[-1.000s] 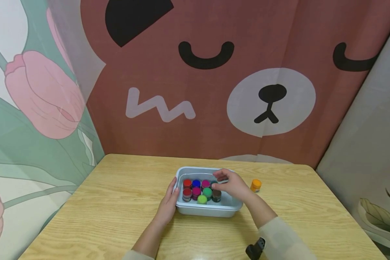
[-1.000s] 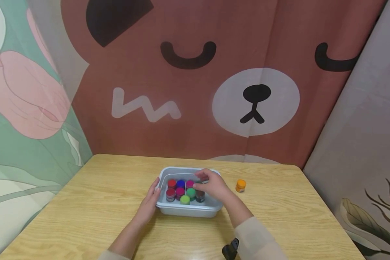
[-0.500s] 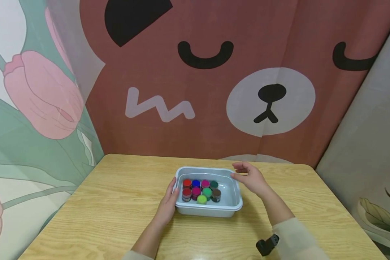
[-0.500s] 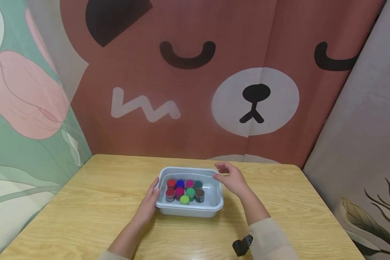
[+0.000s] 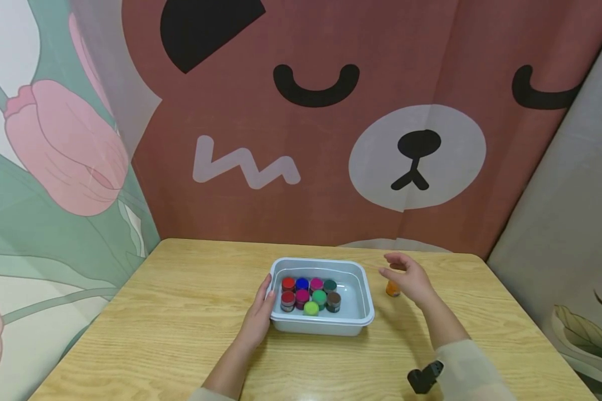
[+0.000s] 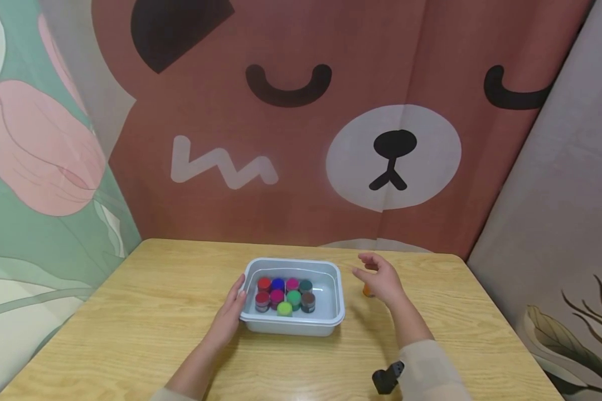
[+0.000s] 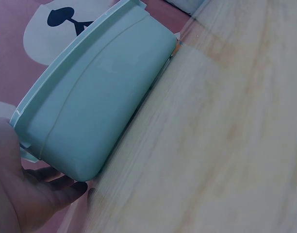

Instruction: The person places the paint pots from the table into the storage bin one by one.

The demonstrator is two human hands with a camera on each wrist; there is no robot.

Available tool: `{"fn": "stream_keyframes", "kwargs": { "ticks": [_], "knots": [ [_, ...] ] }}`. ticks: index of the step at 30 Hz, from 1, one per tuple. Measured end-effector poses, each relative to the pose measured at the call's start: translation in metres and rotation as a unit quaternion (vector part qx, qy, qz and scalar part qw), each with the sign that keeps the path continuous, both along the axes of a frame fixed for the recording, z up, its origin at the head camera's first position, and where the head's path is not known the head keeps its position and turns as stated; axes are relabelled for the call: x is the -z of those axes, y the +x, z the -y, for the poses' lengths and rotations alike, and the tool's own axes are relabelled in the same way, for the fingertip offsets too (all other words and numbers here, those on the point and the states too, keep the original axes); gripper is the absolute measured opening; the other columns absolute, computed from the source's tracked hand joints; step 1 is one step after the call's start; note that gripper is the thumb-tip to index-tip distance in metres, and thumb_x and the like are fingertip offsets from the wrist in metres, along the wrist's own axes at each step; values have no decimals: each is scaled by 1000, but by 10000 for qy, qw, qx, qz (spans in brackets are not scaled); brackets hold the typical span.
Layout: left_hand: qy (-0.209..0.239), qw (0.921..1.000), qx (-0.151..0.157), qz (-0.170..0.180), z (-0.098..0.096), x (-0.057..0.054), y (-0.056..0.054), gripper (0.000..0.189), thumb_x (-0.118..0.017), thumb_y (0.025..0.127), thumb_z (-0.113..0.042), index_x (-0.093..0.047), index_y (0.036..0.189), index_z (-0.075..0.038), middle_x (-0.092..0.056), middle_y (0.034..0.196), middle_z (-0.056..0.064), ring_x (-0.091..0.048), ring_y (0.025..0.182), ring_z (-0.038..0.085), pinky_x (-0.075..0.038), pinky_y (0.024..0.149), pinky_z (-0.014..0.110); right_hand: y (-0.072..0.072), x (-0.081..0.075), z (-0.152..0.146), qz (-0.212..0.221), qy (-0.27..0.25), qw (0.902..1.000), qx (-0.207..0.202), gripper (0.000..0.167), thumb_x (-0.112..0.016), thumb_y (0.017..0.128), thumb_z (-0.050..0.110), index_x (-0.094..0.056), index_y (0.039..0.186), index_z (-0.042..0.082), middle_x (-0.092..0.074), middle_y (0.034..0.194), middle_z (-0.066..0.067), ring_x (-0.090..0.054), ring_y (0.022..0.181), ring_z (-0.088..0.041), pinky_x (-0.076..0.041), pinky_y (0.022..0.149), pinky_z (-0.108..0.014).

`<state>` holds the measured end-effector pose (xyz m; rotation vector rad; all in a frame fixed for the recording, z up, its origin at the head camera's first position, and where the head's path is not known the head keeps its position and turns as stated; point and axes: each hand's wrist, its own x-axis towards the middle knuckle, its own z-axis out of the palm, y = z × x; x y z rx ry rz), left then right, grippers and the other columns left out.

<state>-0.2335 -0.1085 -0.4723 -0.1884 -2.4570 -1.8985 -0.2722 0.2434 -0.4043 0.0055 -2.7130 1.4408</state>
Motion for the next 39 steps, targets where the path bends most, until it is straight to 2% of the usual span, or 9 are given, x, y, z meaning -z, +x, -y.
{"fn": "stream_keyframes", "kwargs": {
  "ticks": [7, 12, 24, 33, 39],
  "knots": [
    [90, 9999, -8, 52, 0, 1, 1, 57, -33, 106, -43, -24, 157, -20, -26, 161, 16, -22, 147, 43, -17, 116, 68, 0, 18, -14, 191, -22, 9996, 217, 58, -63, 96, 32, -44, 142, 2, -43, 146, -24, -39, 136, -41, -41, 109, -55],
    [79, 10000, 32, 8, 0, -1, 3, 56, -34, 106, -39, -23, 157, -17, -25, 161, 17, -22, 147, 45, -19, 115, 68, 0, 30, -22, 286, -198, 9988, 333, 64, -63, 96, 34, -39, 146, 2, -37, 150, -26, -36, 137, -43, -37, 111, -56],
    [63, 10000, 34, -24, -1, -2, 3, 56, -34, 106, -40, -24, 157, -17, -25, 161, 18, -21, 147, 45, -18, 116, 68, -5, 58, -31, 447, -498, 9961, 577, 69, -63, 96, 33, -34, 149, 1, -36, 150, -26, -37, 136, -42, -39, 110, -52],
    [73, 10000, 17, 28, 0, -1, 2, 57, -33, 106, -42, -23, 157, -19, -25, 162, 17, -21, 148, 44, -18, 116, 68, -7, 68, -29, 543, -461, 9952, 677, 68, -63, 96, 34, -34, 148, -1, -35, 149, -28, -38, 134, -43, -39, 111, -50],
    [113, 9999, 21, 19, -1, -1, 2, 57, -34, 106, -41, -23, 157, -19, -24, 162, 17, -20, 148, 44, -17, 116, 68, -9, 72, -28, 554, -406, 9951, 710, 66, -62, 96, 29, -35, 147, -2, -39, 148, -28, -43, 130, -40, -43, 105, -43]
  ]
}}
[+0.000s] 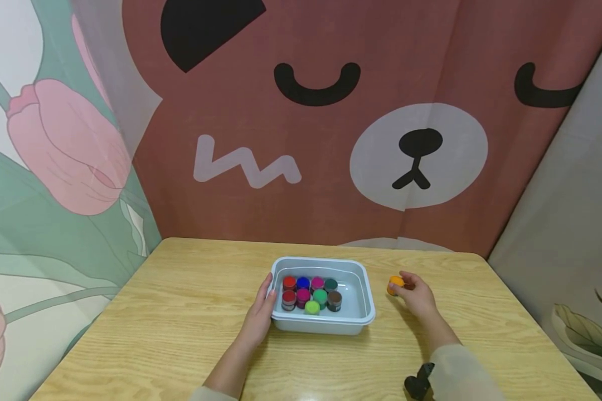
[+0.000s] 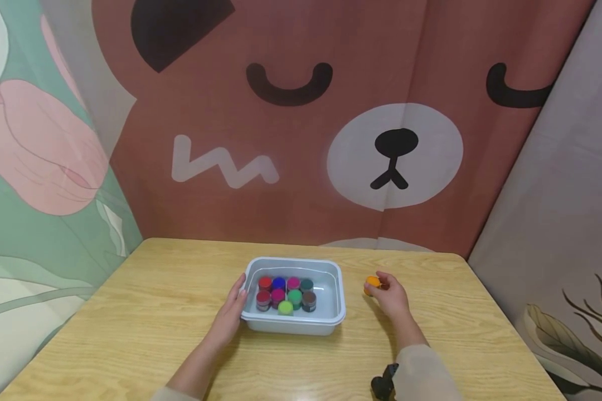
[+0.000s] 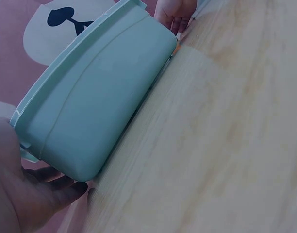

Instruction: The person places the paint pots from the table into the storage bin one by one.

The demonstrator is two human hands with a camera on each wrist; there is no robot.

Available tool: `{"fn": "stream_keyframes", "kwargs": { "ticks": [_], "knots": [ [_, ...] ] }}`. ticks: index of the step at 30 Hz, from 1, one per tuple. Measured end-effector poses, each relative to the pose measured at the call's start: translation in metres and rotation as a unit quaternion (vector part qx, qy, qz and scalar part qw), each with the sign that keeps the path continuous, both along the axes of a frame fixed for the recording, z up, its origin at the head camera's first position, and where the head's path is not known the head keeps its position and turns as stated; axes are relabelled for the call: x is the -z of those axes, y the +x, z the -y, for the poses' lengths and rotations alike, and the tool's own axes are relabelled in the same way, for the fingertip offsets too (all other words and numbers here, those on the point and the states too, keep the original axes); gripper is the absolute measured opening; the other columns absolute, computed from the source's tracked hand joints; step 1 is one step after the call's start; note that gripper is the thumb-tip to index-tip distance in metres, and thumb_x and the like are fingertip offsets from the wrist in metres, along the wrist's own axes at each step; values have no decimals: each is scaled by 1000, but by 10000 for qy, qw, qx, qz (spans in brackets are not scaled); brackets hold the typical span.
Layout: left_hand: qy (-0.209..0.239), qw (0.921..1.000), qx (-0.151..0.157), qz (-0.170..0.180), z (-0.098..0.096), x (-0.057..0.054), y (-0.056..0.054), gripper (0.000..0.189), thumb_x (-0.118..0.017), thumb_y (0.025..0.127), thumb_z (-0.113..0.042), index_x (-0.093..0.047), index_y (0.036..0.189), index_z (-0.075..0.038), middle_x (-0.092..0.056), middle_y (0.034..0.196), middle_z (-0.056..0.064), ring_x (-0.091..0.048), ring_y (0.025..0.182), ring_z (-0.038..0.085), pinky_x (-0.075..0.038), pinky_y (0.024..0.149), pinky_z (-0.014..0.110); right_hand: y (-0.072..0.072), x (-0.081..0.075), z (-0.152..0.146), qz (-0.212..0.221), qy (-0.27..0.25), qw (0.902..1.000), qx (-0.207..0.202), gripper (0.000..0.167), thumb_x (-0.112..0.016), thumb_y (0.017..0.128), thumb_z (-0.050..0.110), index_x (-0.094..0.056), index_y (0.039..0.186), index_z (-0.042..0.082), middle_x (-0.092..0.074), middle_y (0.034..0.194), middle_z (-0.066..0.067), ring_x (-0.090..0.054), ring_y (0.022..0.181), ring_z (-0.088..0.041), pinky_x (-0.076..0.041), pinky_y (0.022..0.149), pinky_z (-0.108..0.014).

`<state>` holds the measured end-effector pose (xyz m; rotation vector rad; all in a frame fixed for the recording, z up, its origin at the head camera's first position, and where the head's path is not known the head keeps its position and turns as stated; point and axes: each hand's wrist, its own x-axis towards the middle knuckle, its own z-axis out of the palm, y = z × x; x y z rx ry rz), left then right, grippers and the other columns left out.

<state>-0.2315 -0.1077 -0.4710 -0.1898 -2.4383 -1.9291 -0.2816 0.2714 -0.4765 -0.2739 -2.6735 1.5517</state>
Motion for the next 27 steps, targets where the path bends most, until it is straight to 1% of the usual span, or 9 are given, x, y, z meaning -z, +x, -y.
{"fn": "stream_keyframes", "kwargs": {
  "ticks": [7, 12, 15, 18, 20, 23, 25, 27],
  "knots": [
    [9, 10000, 23, -25, 0, -2, 2, 56, -35, 106, -38, -23, 157, -18, -24, 162, 17, -19, 148, 44, -16, 116, 68, 0, 1, 1, 7, -78, 10000, 6, 65, -63, 96, 27, -37, 146, -5, -44, 144, -28, -47, 128, -38, -45, 105, -40],
    [58, 10000, 26, -26, 0, -1, 1, 56, -36, 106, -38, -23, 157, -18, -24, 162, 17, -20, 148, 44, -16, 116, 67, 0, 2, 2, -11, -73, 10000, 67, 62, -64, 96, 26, -40, 144, -5, -47, 140, -28, -49, 125, -36, -47, 100, -32],
    [12, 10000, 30, -40, 0, 0, 1, 56, -35, 106, -38, -22, 157, -17, -24, 161, 18, -20, 148, 44, -17, 116, 68, 0, 3, 3, -66, -68, 9999, 102, 60, -64, 96, 26, -42, 142, -6, -49, 138, -29, -50, 123, -35, -48, 98, -30],
    [14, 10000, 28, -30, 0, 0, 2, 56, -36, 106, -38, -23, 157, -17, -24, 161, 18, -20, 148, 44, -17, 116, 68, 0, 3, 3, -101, -107, 9997, 190, 60, -65, 95, 25, -43, 142, -5, -50, 138, -28, -51, 123, -35, -48, 101, -35],
    [15, 10000, 25, -38, 0, 0, 1, 56, -36, 106, -38, -23, 157, -17, -25, 161, 17, -20, 148, 44, -17, 116, 68, 0, 1, 3, -123, -145, 9996, 210, 60, -64, 95, 25, -42, 143, -4, -49, 140, -28, -50, 125, -35, -46, 106, -40],
    [20, 10000, 22, -58, 0, -1, 1, 56, -36, 106, -37, -23, 157, -18, -25, 161, 17, -20, 148, 44, -17, 116, 67, 0, -3, 3, -175, -174, 9995, 185, 61, -64, 95, 28, -42, 143, -3, -47, 142, -27, -48, 127, -37, -43, 108, -43],
    [38, 10000, 12, -61, 0, -1, 1, 56, -37, 106, -37, -23, 157, -18, -25, 161, 18, -21, 148, 44, -17, 116, 68, 1, -6, 3, -205, -138, 9996, 107, 63, -64, 96, 31, -41, 144, -2, -47, 142, -27, -46, 128, -37, -45, 105, -38],
    [58, 10000, 17, -61, 0, -1, 2, 56, -37, 106, -37, -23, 157, -17, -25, 161, 18, -20, 148, 44, -17, 116, 67, 2, -10, 3, -249, -105, 9996, 72, 64, -65, 95, 33, -42, 144, -1, -48, 141, -25, -47, 128, -36, -47, 97, -27]
  ]
}}
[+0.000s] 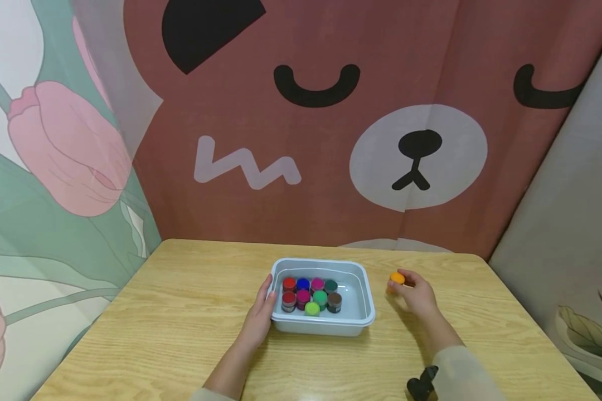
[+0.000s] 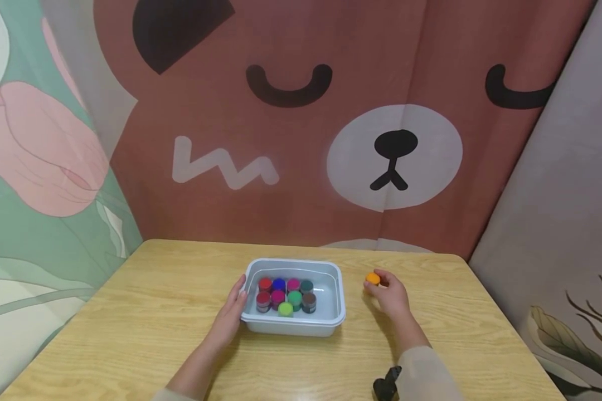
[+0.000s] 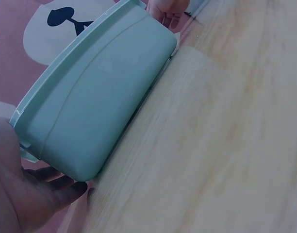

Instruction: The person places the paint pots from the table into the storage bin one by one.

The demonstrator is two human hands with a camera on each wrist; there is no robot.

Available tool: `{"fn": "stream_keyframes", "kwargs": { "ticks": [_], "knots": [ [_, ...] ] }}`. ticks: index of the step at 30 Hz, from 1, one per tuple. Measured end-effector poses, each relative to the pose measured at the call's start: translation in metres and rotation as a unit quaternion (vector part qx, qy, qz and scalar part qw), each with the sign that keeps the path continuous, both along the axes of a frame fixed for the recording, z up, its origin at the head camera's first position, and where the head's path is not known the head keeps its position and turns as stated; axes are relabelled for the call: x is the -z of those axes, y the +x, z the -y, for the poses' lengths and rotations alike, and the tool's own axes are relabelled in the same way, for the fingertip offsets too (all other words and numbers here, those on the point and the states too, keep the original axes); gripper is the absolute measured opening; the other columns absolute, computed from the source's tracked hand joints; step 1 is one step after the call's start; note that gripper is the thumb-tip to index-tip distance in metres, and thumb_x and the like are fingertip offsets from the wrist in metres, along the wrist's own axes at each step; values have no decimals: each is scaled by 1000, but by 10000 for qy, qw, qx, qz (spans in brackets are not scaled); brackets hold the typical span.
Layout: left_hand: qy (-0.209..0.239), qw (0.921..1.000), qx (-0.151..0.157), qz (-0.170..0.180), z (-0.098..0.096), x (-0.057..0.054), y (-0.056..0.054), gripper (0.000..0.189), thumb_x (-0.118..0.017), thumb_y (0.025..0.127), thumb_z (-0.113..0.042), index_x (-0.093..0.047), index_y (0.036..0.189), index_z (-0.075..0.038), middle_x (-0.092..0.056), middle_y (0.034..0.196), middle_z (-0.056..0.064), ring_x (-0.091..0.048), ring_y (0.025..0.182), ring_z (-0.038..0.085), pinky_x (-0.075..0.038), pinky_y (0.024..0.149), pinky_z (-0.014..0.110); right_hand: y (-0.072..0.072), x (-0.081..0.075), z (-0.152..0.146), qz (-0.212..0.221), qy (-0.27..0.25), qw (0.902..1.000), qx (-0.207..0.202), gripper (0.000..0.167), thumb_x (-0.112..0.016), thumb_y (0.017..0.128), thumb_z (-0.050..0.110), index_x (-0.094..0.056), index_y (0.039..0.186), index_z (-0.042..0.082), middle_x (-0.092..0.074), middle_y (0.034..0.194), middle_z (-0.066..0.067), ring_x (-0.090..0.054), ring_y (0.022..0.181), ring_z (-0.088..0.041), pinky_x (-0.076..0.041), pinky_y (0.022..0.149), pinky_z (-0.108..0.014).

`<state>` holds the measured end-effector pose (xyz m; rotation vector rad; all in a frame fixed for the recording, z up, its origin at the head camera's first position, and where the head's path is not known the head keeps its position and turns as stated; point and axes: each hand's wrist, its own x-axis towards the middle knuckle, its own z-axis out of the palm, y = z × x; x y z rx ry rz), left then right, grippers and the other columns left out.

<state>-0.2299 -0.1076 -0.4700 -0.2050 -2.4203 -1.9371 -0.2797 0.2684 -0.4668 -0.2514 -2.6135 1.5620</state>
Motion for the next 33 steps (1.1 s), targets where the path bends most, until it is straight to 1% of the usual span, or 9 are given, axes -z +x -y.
{"fn": "stream_keyframes", "kwargs": {
  "ticks": [3, 6, 10, 12, 15, 20, 27, 33],
  "knots": [
    [25, 10000, -8, -7, 0, -1, 0, 56, -37, 106, -36, -23, 157, -16, -25, 161, 18, -20, 148, 44, -17, 116, 67, 0, -6, 1, -93, 69, 9999, -46, 65, -67, 93, 35, -44, 143, 0, -51, 140, -24, -50, 127, -35, -45, 86, -15],
    [-3, 10000, -4, -13, 0, 0, 0, 56, -37, 106, -36, -23, 157, -16, -25, 161, 18, -20, 148, 44, -17, 116, 68, 1, -12, 4, -166, 32, 9998, -111, 66, -68, 92, 36, -44, 143, 1, -52, 139, -23, -51, 126, -34, -46, 87, -14],
    [-32, 10000, -9, -11, 0, 1, -1, 56, -36, 106, -37, -24, 157, -17, -26, 161, 18, -21, 148, 44, -17, 116, 68, 3, -22, 8, -281, 19, 9993, -255, 68, -67, 92, 39, -43, 145, 2, -51, 141, -21, -52, 126, -34, -49, 94, -19],
    [-27, 10000, -10, -11, 0, 1, -1, 56, -36, 106, -37, -24, 157, -17, -26, 161, 18, -21, 147, 44, -18, 116, 68, 4, -28, 11, -354, -2, 9989, -321, 69, -68, 92, 39, -44, 145, 3, -51, 141, -20, -53, 127, -33, -50, 95, -20],
    [-17, 10000, -9, 1, 0, 0, 0, 56, -37, 106, -36, -24, 157, -17, -26, 161, 18, -21, 147, 45, -18, 116, 68, 5, -36, 17, -450, 0, 9982, -388, 67, -69, 91, 38, -45, 143, 3, -53, 140, -19, -53, 127, -33, -51, 99, -26],
    [-49, 10000, -19, -3, 0, 1, -1, 56, -36, 106, -38, -24, 157, -17, -26, 160, 18, -22, 147, 45, -19, 115, 69, 9, -50, 27, -590, 77, 9969, -515, 64, -71, 90, 36, -49, 141, 5, -57, 135, -18, -56, 123, -32, -53, 96, -27],
    [-77, 10000, -20, 15, 1, 0, 0, 55, -35, 106, -38, -24, 157, -18, -27, 160, 18, -22, 147, 45, -18, 115, 69, 13, -65, 44, -773, -75, 9937, -809, 57, -73, 89, 26, -53, 137, 2, -61, 127, -20, -61, 112, -29, -54, 85, -18],
    [-86, 10000, 16, -3, 1, -1, 0, 56, -35, 106, -38, -24, 157, -17, -26, 160, 19, -22, 147, 46, -18, 115, 69, 15, -72, 58, -629, 114, 9922, -1066, 59, -73, 88, 33, -54, 136, 5, -61, 127, -16, -60, 110, -27, -57, 86, -24]
  ]
}}
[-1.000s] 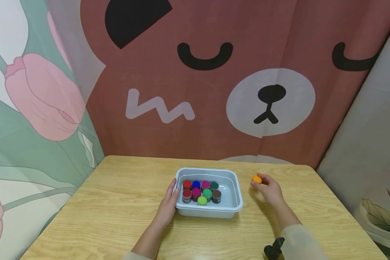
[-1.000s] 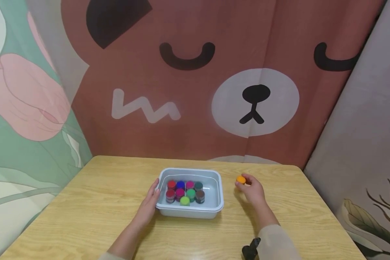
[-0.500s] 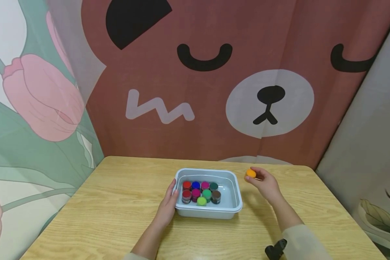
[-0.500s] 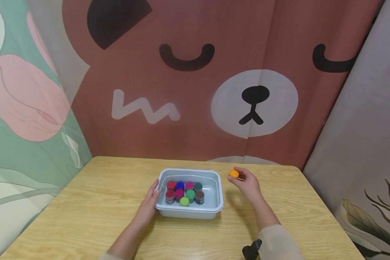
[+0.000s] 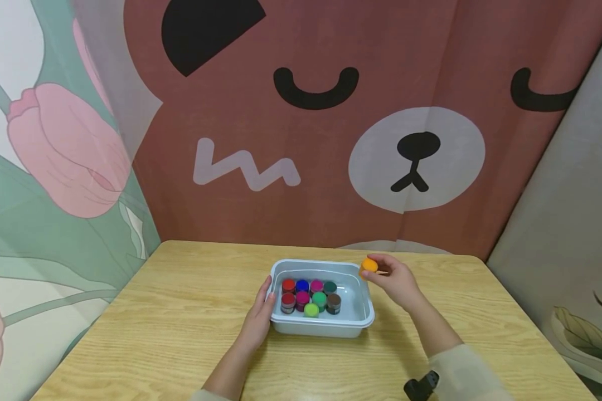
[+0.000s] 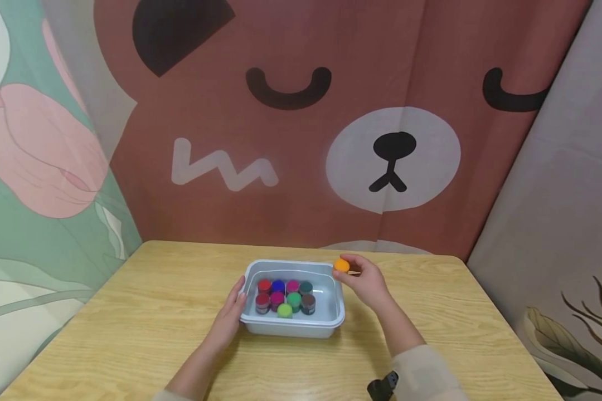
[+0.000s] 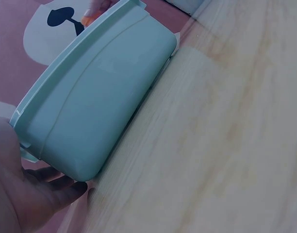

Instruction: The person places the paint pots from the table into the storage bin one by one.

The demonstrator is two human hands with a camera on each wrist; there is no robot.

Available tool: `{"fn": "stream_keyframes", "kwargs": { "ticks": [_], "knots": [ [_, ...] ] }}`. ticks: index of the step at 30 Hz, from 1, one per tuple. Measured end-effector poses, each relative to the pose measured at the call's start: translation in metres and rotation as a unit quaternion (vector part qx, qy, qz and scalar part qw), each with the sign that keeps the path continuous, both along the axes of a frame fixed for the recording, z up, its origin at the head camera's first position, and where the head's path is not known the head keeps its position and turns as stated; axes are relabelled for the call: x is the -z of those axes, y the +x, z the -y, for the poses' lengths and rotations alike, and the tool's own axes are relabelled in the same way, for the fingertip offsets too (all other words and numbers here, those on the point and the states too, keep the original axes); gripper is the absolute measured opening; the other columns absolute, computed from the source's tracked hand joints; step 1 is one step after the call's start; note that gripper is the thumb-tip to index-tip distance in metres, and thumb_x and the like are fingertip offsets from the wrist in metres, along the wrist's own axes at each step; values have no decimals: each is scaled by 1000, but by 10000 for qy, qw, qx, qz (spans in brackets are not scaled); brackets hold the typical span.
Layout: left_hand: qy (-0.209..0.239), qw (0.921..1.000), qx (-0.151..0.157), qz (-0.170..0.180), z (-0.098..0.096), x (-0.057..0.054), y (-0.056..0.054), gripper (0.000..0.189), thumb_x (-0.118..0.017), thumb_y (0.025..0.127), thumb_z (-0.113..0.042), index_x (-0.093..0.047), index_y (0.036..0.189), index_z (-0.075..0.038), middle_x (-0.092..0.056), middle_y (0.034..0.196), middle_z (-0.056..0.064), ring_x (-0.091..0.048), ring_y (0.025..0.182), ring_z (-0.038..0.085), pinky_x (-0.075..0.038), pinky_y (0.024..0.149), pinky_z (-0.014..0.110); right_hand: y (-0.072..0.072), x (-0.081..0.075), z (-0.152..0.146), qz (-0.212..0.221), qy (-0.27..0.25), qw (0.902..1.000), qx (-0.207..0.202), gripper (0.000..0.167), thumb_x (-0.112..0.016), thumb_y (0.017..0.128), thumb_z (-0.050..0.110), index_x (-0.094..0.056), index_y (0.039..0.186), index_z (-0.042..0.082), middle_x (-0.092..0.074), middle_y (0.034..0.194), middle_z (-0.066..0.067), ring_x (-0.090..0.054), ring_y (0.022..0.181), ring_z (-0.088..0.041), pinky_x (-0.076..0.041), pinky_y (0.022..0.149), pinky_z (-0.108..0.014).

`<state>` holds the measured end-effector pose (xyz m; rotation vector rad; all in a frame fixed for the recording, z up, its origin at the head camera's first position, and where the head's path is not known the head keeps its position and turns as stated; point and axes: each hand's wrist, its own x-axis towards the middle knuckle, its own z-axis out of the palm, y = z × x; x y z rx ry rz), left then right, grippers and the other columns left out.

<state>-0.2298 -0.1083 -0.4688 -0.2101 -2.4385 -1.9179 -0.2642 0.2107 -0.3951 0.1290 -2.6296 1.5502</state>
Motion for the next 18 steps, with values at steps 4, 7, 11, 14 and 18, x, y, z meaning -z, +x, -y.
{"fn": "stream_keyframes", "kwargs": {
  "ticks": [4, 7, 11, 14, 18],
  "knots": [
    [53, 10000, 7, 8, 0, 0, 0, 56, -34, 106, -40, -24, 157, -18, -26, 161, 17, -21, 148, 44, -18, 116, 68, 1, -1, 8, 17, -17, 9998, -183, 57, -73, 89, 33, -55, 135, 4, -62, 125, -16, -61, 109, -27, -58, 86, -27],
    [71, 10000, 7, 39, 1, 1, -1, 56, -33, 106, -41, -23, 157, -18, -25, 161, 16, -21, 148, 43, -17, 116, 68, 2, -1, 13, 45, -32, 9995, -319, 55, -73, 89, 30, -56, 134, 4, -63, 123, -16, -61, 106, -25, -58, 85, -26],
    [66, 10000, -4, 45, 1, 2, -1, 57, -34, 106, -41, -23, 157, -19, -25, 161, 17, -21, 147, 44, -17, 116, 68, 3, -1, 21, 130, -43, 9988, -476, 53, -74, 88, 28, -57, 133, 4, -64, 121, -14, -61, 104, -24, -58, 85, -25],
    [62, 10000, -6, 28, 1, 1, -1, 57, -34, 106, -41, -23, 157, -18, -26, 161, 18, -22, 147, 44, -17, 116, 68, 6, -1, 29, 224, -51, 9981, -578, 53, -75, 88, 27, -58, 131, 3, -65, 120, -15, -61, 102, -23, -58, 84, -27],
    [72, 10000, -7, 39, 1, 1, -1, 56, -34, 106, -41, -23, 157, -19, -25, 161, 16, -21, 148, 43, -17, 116, 68, 7, 2, 38, 347, -31, 9967, -739, 49, -75, 87, 25, -60, 127, 2, -66, 116, -14, -62, 100, -21, -59, 85, -31]
  ]
}}
